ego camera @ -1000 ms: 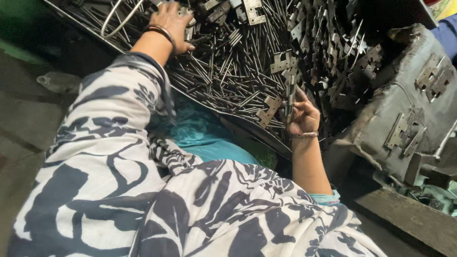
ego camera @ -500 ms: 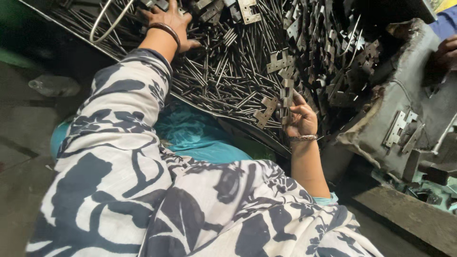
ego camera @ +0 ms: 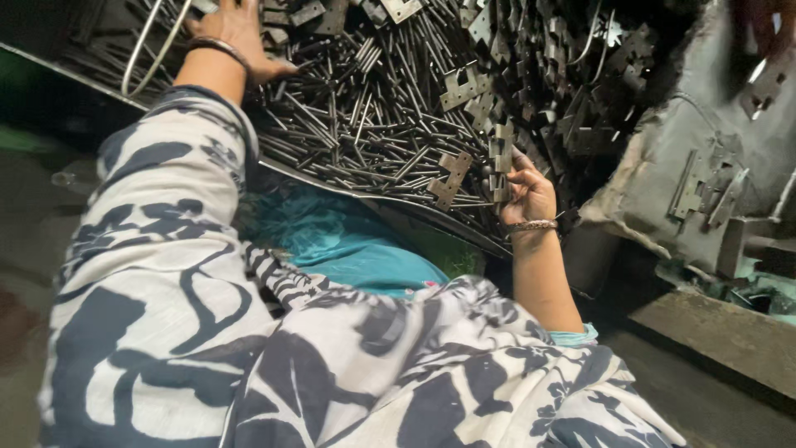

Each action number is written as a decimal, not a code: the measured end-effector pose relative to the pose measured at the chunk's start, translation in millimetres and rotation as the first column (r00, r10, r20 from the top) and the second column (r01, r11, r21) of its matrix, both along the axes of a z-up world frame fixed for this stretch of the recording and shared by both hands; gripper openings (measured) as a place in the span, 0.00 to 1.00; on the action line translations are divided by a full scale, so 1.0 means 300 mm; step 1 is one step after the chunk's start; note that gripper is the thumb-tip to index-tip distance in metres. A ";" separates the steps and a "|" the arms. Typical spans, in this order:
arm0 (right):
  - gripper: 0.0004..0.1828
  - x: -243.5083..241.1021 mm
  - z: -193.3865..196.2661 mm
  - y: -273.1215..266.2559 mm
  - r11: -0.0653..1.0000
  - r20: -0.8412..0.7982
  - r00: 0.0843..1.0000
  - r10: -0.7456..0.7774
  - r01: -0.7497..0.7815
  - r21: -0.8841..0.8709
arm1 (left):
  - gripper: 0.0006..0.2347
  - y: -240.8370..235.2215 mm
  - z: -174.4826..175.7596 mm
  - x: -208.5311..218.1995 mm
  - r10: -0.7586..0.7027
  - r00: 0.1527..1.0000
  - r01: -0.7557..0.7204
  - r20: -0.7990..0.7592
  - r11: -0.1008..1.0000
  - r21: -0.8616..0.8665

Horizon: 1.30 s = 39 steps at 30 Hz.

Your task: The person picks up metal brackets from a bin of rods and other components, wipes a few parts with a cloth, and moves them.

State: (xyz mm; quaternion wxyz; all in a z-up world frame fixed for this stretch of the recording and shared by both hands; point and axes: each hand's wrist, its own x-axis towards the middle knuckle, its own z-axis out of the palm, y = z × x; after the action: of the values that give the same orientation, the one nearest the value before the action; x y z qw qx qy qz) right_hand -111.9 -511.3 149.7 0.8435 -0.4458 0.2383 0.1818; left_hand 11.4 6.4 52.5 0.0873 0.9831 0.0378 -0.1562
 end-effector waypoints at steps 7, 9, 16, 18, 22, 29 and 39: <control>0.34 0.002 -0.011 0.024 0.997 0.029 0.997 0.068 -0.067 -0.029 | 0.56 -0.041 -0.014 0.064 0.112 0.992 -0.115 -0.054 0.992 -0.057; 0.31 -0.008 -0.060 0.007 0.949 -0.012 0.999 0.047 -0.048 -0.312 | 0.59 -0.015 0.006 0.053 0.164 0.981 -0.180 -0.102 0.969 -0.168; 0.31 -0.018 -0.152 -0.022 0.986 0.143 0.987 -0.075 0.052 0.159 | 0.45 0.004 0.146 -0.080 -0.002 0.957 -0.094 -0.289 0.944 -0.316; 0.31 -0.027 -0.071 -0.038 0.976 0.097 0.990 -0.107 0.086 0.200 | 0.42 -0.066 0.181 -0.136 -0.087 0.924 -0.046 -0.373 0.942 -0.333; 0.28 -0.038 0.098 -0.081 0.973 0.168 0.980 -0.103 0.064 0.221 | 0.36 -0.296 0.240 -0.275 -0.342 0.905 0.234 -0.253 0.898 -0.373; 0.31 -0.028 0.175 -0.228 0.978 0.444 0.872 -0.208 0.191 0.083 | 0.16 -0.507 0.353 -0.433 -0.253 0.937 0.326 0.240 0.880 -0.346; 0.31 -0.039 0.092 -0.332 0.689 0.736 0.671 0.090 0.492 -0.532 | 0.09 -0.519 0.318 -0.474 -0.235 0.806 0.485 0.544 0.789 -0.378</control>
State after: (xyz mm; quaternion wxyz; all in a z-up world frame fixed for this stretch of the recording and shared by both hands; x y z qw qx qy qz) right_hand -123.5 -610.8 177.3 0.6498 -0.7298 -0.0058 -0.2123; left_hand -130.7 -149.4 147.9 0.3124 0.9215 -0.2205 0.0678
